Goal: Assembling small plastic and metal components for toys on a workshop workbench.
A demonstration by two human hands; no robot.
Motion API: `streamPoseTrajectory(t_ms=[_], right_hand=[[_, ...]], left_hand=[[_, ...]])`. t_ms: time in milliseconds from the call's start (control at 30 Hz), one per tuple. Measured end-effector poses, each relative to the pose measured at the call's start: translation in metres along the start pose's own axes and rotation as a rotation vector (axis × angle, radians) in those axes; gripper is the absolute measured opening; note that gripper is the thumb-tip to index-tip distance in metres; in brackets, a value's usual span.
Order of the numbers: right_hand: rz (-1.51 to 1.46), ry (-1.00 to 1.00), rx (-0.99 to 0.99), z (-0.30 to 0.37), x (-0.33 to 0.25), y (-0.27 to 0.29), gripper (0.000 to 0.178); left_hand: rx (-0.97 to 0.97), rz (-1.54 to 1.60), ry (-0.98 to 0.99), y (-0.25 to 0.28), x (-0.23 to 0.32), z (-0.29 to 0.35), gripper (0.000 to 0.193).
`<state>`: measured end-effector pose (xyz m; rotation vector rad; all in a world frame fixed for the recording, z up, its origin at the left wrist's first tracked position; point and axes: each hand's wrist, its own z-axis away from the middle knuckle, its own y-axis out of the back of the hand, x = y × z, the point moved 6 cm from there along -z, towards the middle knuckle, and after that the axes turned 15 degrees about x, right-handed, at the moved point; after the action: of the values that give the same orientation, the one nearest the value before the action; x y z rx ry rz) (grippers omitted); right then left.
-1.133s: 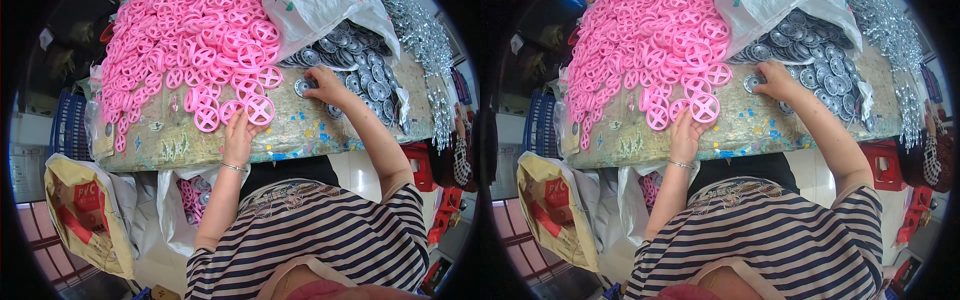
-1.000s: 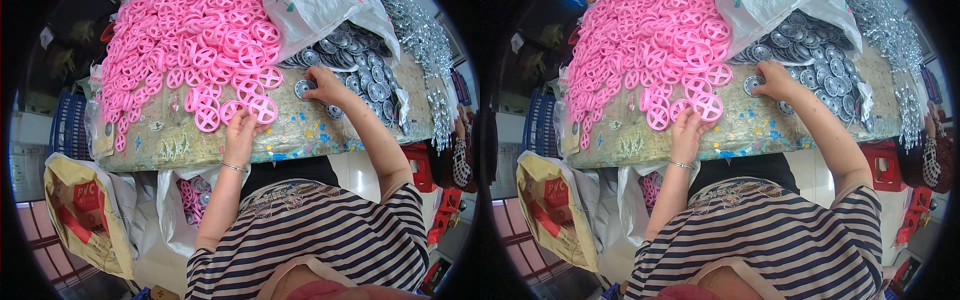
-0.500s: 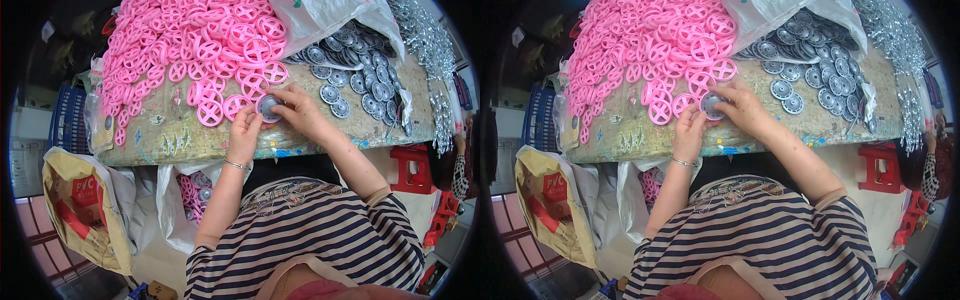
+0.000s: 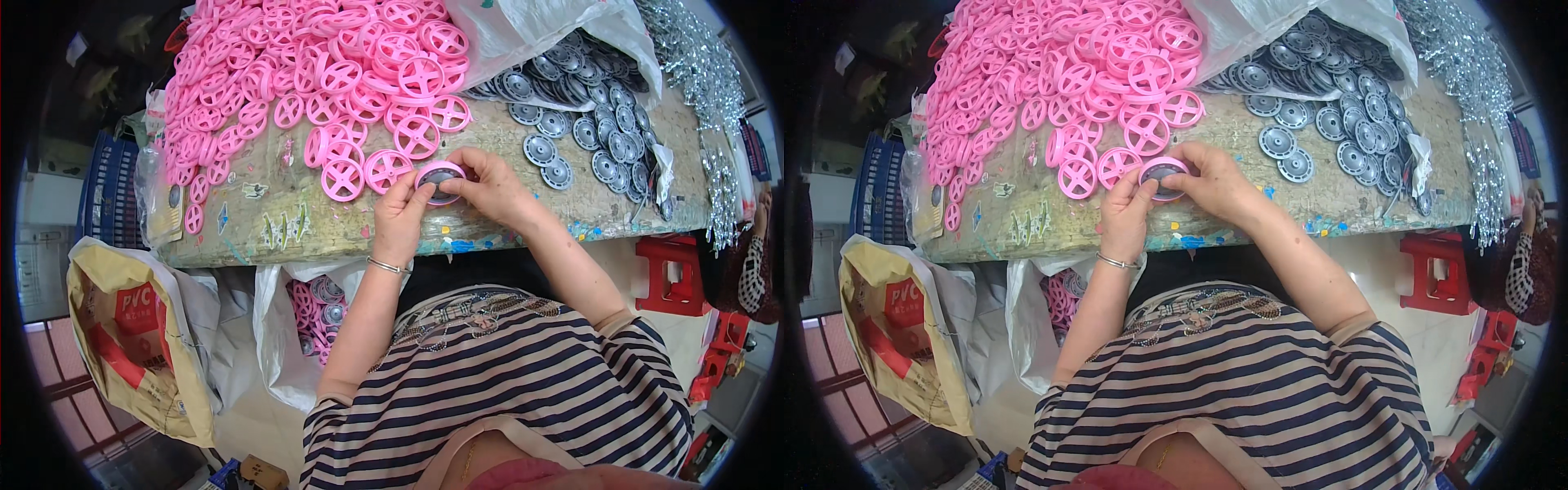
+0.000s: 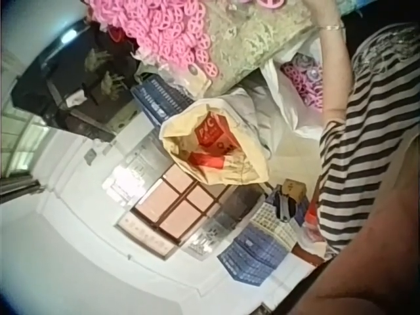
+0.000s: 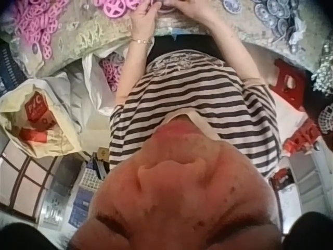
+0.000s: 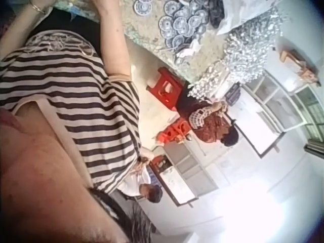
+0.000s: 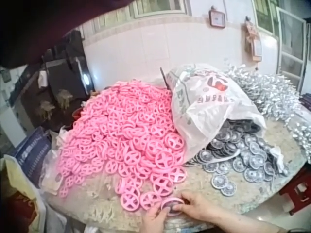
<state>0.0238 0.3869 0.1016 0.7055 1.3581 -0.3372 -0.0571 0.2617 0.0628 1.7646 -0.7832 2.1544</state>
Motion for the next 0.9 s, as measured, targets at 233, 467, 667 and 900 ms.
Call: streamPoseTrajectory(t_ms=[233, 467, 667, 900], right_hand=[[-0.09, -0.123, -0.068, 0.016, 0.012, -0.007, 0.026], [0.271, 0.487, 0.168, -0.01, -0.018, -0.001, 0.05], [0.713, 0.786, 0.112, -0.04, -0.035, -0.029, 0.07], [0.585, 0.701, 0.317, -0.06, -0.028, 0.008, 0.063]], left_hand=[[0.082, -0.19, -0.243, 0.0, 0.019, 0.013, 0.023], [0.5, -0.428, -0.375, 0.091, 0.037, 0.06, 0.024], [0.616, -0.953, -0.252, 0.215, 0.037, 0.118, 0.025], [0.693, -0.908, -0.452, 0.193, 0.049, 0.11, 0.026]])
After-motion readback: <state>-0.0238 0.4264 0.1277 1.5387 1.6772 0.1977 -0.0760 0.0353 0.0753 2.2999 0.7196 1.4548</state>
